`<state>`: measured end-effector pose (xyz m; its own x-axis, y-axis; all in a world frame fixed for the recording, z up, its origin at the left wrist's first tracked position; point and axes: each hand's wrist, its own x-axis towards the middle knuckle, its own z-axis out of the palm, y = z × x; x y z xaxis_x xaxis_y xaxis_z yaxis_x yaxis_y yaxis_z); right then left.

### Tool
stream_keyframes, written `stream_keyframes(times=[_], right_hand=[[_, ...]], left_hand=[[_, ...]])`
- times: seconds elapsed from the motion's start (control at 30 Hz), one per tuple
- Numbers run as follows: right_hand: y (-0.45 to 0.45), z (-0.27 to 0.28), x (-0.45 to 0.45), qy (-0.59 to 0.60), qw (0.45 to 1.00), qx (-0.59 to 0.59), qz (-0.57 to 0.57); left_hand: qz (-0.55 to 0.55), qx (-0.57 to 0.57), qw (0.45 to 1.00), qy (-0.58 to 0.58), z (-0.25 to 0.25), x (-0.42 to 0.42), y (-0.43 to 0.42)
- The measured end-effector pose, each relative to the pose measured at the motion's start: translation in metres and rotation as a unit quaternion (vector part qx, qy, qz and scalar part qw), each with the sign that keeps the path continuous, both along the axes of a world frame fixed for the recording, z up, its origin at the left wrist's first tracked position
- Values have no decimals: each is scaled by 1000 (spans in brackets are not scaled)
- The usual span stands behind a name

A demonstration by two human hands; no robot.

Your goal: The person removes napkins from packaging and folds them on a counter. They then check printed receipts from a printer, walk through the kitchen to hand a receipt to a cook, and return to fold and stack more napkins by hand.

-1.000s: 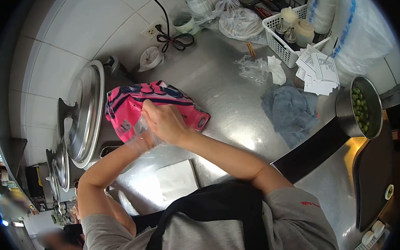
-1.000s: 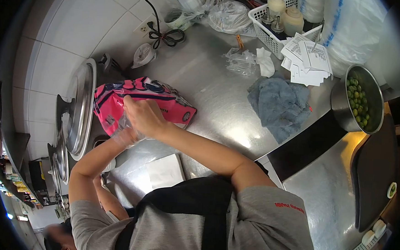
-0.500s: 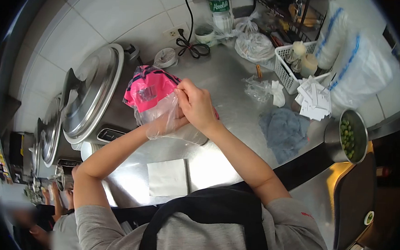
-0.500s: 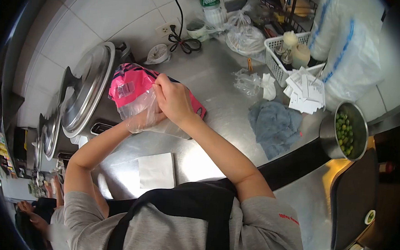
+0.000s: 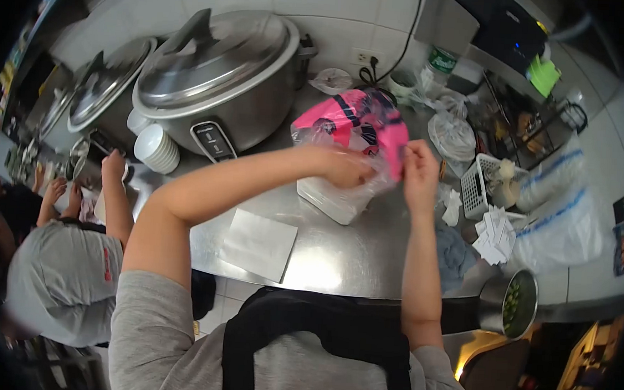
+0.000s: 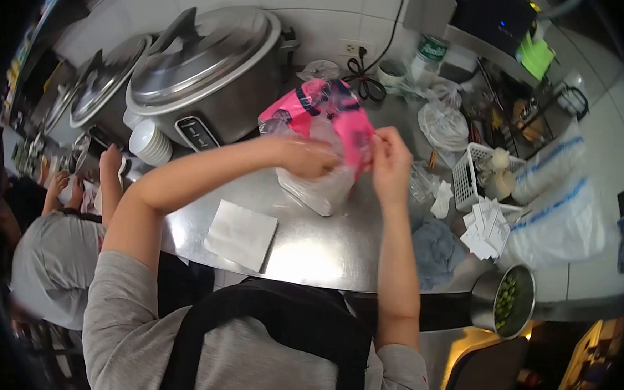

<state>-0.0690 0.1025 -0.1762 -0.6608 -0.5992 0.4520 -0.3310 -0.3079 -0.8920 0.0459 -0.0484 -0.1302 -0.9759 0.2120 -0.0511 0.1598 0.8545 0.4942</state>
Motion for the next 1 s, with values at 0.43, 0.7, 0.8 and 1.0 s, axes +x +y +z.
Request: stream_keyframes(times=[0.43, 0.7, 0.8, 1.0], right_hand=[[-24, 115, 65, 418, 859, 290, 61], [-75, 31, -11, 166, 783, 577, 159], [-78, 19, -16, 184, 787, 568, 154], [-91, -9, -12, 250, 805, 517, 147]], left_hand=[[199, -140, 925, 290, 84, 29, -58], [104, 421, 888, 149, 89, 36, -34], [232, 481, 825, 187, 3, 44, -73], [362, 701, 575, 218, -182, 30, -29]])
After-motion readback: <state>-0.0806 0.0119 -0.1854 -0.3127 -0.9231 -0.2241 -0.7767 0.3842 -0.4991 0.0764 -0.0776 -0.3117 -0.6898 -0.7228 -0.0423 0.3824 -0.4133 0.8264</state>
